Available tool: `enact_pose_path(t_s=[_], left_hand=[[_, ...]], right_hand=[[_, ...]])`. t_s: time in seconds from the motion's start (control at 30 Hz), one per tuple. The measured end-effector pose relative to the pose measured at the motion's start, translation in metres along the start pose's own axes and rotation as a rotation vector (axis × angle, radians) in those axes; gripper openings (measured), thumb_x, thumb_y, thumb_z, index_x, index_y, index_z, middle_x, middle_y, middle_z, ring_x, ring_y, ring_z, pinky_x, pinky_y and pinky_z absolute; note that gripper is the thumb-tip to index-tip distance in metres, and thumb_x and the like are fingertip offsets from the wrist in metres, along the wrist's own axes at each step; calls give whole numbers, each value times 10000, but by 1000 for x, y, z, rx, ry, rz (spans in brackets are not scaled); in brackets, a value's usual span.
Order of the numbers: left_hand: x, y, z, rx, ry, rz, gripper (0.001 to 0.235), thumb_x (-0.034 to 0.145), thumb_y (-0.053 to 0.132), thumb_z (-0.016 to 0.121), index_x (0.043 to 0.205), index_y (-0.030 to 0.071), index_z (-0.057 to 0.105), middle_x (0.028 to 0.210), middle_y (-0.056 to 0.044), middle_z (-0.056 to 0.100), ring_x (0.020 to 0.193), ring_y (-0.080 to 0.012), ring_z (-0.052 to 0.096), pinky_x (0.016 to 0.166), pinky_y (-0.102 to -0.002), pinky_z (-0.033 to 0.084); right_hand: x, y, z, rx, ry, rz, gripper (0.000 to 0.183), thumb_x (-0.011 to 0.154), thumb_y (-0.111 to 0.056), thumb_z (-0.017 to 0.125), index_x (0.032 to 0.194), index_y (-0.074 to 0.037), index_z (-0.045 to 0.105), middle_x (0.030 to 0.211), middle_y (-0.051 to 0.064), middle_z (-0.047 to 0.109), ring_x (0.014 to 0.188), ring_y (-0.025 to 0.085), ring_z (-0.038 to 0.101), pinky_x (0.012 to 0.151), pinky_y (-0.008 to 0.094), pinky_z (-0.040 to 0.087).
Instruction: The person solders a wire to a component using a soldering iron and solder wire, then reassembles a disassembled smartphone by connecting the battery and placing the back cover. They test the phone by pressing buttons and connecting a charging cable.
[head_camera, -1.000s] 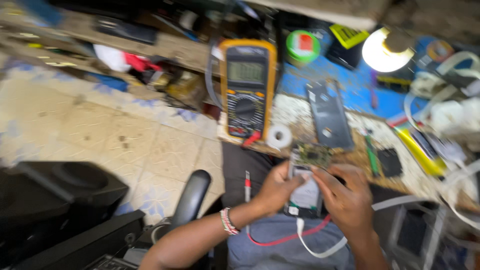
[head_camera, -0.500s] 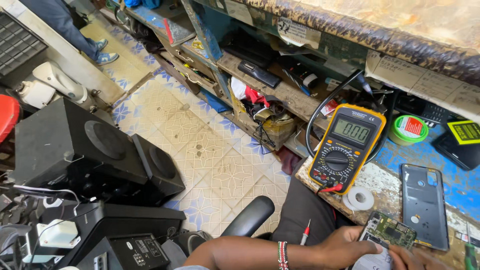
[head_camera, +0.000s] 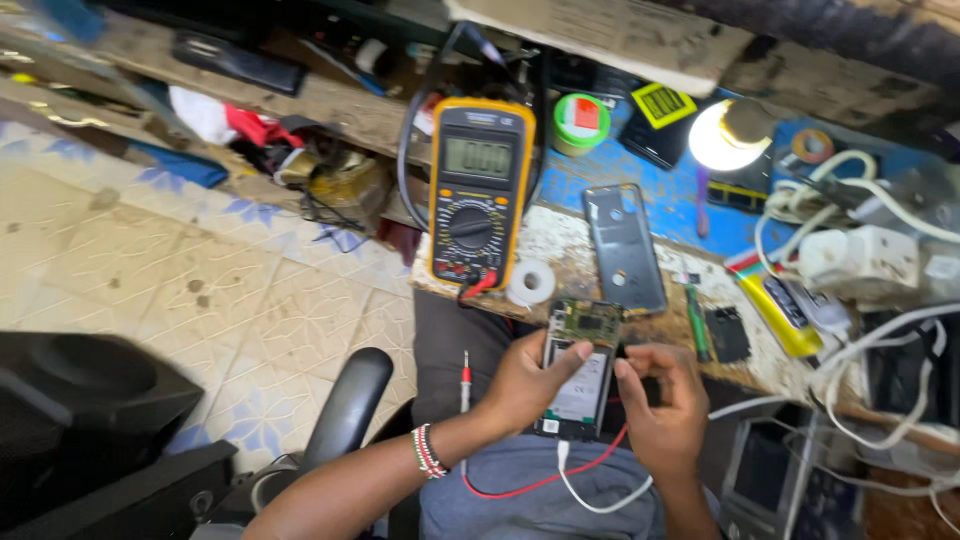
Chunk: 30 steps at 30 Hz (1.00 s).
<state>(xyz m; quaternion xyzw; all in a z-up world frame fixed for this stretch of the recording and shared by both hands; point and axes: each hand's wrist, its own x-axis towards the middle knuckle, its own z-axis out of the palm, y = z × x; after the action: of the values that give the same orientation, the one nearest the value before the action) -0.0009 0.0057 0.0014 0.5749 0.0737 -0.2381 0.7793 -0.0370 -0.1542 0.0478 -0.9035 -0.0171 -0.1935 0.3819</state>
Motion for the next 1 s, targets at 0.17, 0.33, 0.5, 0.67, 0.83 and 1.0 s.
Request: enact_pose_path(t_s=[0.17,0.33,0.5,0.67,0.83,1.0], left_hand=[[-4,14,-5,142,-18,113,257,937,366,705,994,116,710,846,65,679,801,-33,580,665,-260,499],[-8,30,-1,61,-54,152,166,943,218,727,1004,64,722,834,-31,732,830,-62,593,689,-267,528],[-8,36,-1,-19,-96,203,160,929,159,766,996,17,735,776,-127,753,798,-85,597,675,-276,531],[-9,35,0,-41,-128,201,166,908,87,755,1044,0,714,811,-105,751,820,-75,588,686,-258,531],[-8,30,-4,-23,-157,217,216,936,105,732,1107,-23,701,818,-161,739,810,-96,562,675,-294,516],[-8,29,-6,-13,-155,215,206,951,123,714,1102,-16,693,801,-138,729,798,-85,551,657,-290,505]], right_hand=[[1,5,5,545,-169,579,393,937,-300,674,1205,-12,682,992,78,736,847,139,673,715,287,556],[-11,26,13,589,-127,487,355,930,-140,727,1235,28,658,932,84,649,837,111,612,746,277,536],[-13,35,16,602,-101,438,364,907,-35,762,1244,48,651,895,112,657,756,110,644,724,290,575],[-3,28,12,487,-117,411,377,858,-86,834,1174,53,682,834,144,665,742,156,641,724,316,568],[5,19,5,429,-129,404,317,878,-104,824,1123,48,693,786,148,667,711,147,626,692,324,565],[0,31,11,519,-130,436,266,897,-85,793,1113,37,697,757,141,674,663,146,650,662,315,583]])
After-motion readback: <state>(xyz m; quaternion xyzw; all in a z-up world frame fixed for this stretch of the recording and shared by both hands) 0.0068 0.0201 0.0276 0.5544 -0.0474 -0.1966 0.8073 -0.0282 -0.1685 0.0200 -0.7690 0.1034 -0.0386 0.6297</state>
